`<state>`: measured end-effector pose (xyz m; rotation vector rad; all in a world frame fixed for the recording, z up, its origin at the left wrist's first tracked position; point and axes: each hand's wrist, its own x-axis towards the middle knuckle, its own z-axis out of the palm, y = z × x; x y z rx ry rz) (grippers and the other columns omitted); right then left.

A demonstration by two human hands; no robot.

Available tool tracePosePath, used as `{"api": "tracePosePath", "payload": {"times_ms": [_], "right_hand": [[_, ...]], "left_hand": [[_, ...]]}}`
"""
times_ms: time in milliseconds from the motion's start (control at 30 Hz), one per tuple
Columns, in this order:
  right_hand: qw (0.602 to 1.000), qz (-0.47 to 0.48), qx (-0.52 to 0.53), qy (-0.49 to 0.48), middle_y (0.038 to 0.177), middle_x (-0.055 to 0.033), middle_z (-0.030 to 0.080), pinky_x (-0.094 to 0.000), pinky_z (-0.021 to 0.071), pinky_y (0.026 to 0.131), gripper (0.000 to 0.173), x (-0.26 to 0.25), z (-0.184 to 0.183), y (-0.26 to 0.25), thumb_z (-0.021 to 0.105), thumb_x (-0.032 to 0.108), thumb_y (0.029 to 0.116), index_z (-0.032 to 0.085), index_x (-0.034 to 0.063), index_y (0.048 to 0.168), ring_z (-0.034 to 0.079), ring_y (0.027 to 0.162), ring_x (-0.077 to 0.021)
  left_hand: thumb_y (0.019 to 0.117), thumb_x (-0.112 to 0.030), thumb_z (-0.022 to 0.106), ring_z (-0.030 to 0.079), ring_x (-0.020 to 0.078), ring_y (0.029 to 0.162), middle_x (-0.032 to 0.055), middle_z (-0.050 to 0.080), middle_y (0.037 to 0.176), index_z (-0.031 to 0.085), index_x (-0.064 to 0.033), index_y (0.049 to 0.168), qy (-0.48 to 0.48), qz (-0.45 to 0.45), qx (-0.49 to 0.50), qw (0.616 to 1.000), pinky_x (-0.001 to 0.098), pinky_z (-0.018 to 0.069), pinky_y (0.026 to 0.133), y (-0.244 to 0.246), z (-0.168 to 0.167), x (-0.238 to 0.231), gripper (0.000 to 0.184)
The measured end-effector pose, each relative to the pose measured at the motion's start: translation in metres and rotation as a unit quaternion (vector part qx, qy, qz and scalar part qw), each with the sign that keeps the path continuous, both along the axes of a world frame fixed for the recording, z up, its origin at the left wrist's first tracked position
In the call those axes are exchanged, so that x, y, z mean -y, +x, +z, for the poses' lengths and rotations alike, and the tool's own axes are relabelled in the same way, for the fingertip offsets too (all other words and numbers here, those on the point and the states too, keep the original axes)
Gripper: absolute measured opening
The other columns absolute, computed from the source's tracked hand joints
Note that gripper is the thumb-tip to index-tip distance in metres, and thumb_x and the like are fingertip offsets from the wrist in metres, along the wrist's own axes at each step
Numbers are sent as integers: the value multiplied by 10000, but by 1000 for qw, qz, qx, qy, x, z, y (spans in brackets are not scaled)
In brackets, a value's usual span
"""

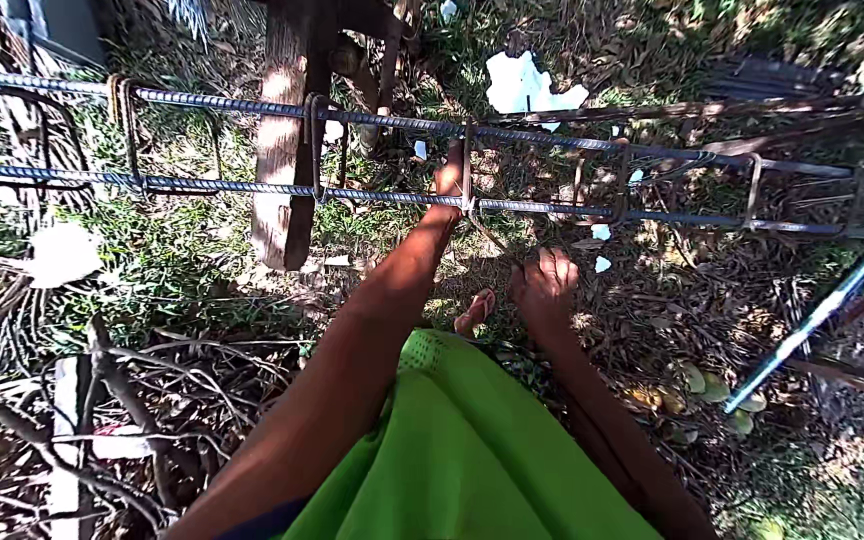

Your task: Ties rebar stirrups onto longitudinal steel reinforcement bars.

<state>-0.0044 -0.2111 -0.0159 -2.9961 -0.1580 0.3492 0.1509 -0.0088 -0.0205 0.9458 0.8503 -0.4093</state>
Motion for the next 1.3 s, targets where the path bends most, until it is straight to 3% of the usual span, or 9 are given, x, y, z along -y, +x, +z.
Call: {"api": "tracePosePath", "payload": {"times_ms": [133,367,467,533,600,733,900,1100,1300], "right_hand": [[989,40,-34,139,1116,-214,714,-569,479,1057,349,5,-8,-9,531,264,1066,689,-27,1175,658,1141,-409],[960,-63,-130,239,839,-191,654,-567,540,794,478,-19,9,-17,453,392,1094,684,-23,1043,665,827,-367],[939,-93,-164,288,727,-127,616,-534,529,720,524,-29,4,-27,381,432,1102,679,10,1008,638,713,-296],[937,-88,-142,307,687,-95,601,-503,528,661,535,-28,-6,-29,390,458,1094,676,29,952,624,653,-256],[951,-48,-85,292,762,-130,641,-518,547,727,513,-17,-16,-23,452,434,1084,708,8,954,650,729,-292],[980,90,26,177,894,-191,700,-589,473,940,392,20,-25,14,545,340,1064,713,-9,1009,661,919,-396],[977,145,54,150,992,-225,692,-611,420,1015,375,31,-30,39,517,309,1075,706,-15,1058,642,1030,-435],[944,41,-146,293,865,-216,665,-582,557,773,364,-9,-23,-5,511,298,1088,655,-36,1066,685,817,-388],[989,100,-14,105,1070,-187,726,-659,334,1116,372,22,-13,34,521,350,1073,733,51,1138,642,1152,-406]], "left_hand": [[1095,-522,342,403,82,395,-33,428,528,535,-133,809,2,59,24,998,243,387,380,11,-77,16,520],[1115,-422,363,459,75,464,-9,504,604,588,-94,868,105,41,66,991,237,425,441,5,-81,18,469],[1138,-345,333,628,202,996,156,668,1131,624,1,1261,174,-87,13,981,390,506,942,-3,-23,6,468],[1119,-385,374,591,134,667,83,624,805,630,-41,1001,221,-6,69,973,301,519,600,-4,-45,19,445],[1111,-354,404,611,140,645,105,642,786,634,-34,968,266,4,134,955,272,519,559,-15,-36,20,419],[1139,-253,345,565,269,1238,227,593,1349,556,39,1353,272,-131,73,950,405,430,1078,-34,52,10,418],[1118,-409,387,446,75,470,-20,488,601,578,-93,869,128,29,79,988,238,426,464,7,-88,17,445],[1129,-409,329,408,80,443,-29,452,578,561,-90,852,91,20,46,995,237,390,435,13,-90,14,482],[1121,-440,338,390,73,414,-32,437,559,552,-99,845,74,27,37,996,225,369,408,13,-90,14,488]]}}
